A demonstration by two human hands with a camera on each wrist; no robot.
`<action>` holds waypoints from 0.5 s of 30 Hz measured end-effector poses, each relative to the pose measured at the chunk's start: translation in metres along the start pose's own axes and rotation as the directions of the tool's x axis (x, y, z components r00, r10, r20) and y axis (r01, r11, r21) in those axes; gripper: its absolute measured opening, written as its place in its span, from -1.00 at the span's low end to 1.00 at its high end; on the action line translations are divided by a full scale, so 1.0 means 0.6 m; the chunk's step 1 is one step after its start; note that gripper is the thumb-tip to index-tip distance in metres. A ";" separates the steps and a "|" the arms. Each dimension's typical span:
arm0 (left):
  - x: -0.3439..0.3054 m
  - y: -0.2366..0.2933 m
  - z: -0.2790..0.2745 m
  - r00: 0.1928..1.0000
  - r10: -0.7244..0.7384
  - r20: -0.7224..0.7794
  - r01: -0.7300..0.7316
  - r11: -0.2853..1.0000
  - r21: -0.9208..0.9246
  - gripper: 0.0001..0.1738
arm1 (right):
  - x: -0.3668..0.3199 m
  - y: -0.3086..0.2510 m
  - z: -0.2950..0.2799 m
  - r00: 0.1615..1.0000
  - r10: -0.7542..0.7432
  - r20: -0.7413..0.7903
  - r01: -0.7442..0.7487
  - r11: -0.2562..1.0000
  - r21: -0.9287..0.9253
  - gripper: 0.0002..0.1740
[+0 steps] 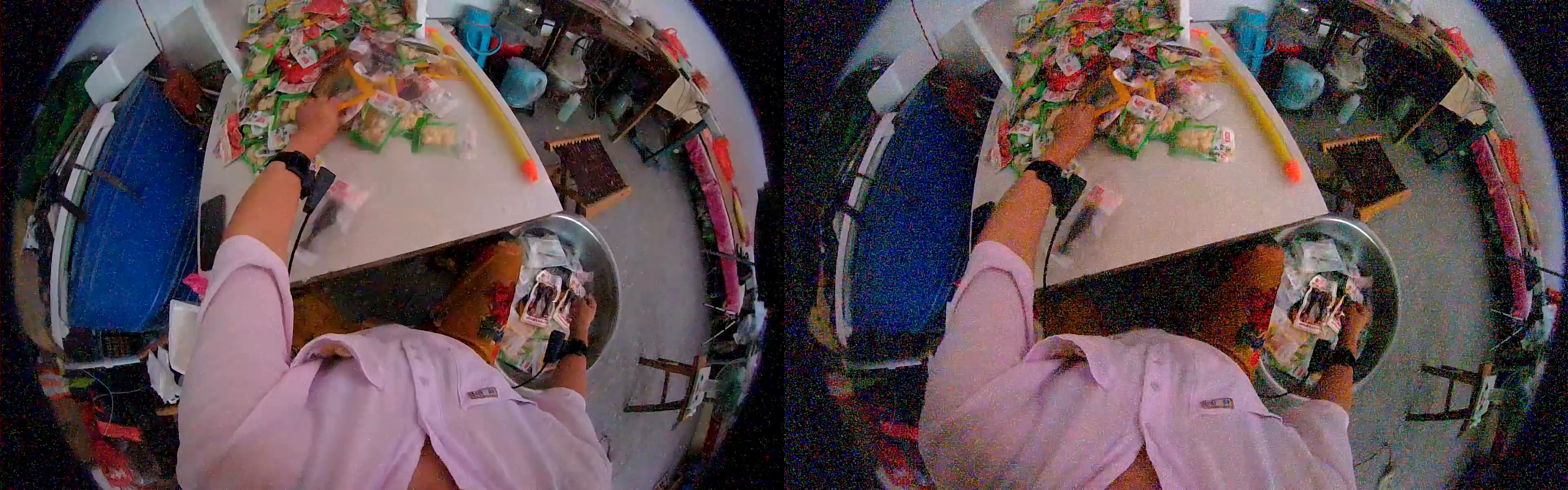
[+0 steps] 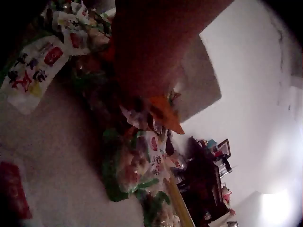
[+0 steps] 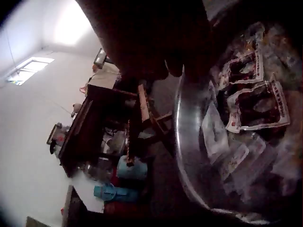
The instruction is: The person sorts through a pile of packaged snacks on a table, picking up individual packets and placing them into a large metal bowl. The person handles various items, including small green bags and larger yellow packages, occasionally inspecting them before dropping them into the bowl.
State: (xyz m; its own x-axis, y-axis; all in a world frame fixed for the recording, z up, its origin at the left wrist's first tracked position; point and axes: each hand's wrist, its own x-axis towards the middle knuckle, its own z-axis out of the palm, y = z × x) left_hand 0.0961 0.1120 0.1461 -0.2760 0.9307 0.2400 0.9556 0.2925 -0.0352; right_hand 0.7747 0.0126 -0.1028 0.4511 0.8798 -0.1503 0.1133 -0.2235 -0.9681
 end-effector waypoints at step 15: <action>-0.014 -0.072 -0.197 0.972 0.012 -0.236 -0.110 0.907 -0.408 -0.66 | -0.145 -0.305 0.181 0.963 -0.171 0.208 0.130 0.972 0.198 -0.85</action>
State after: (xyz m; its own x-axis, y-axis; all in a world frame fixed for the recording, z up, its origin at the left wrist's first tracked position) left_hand 0.0694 0.0658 0.2600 -0.2328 0.8558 0.4619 0.9386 0.0734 0.3371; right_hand 0.6184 0.0229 0.0656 0.2307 0.9728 -0.0209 -0.0068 -0.0199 -0.9998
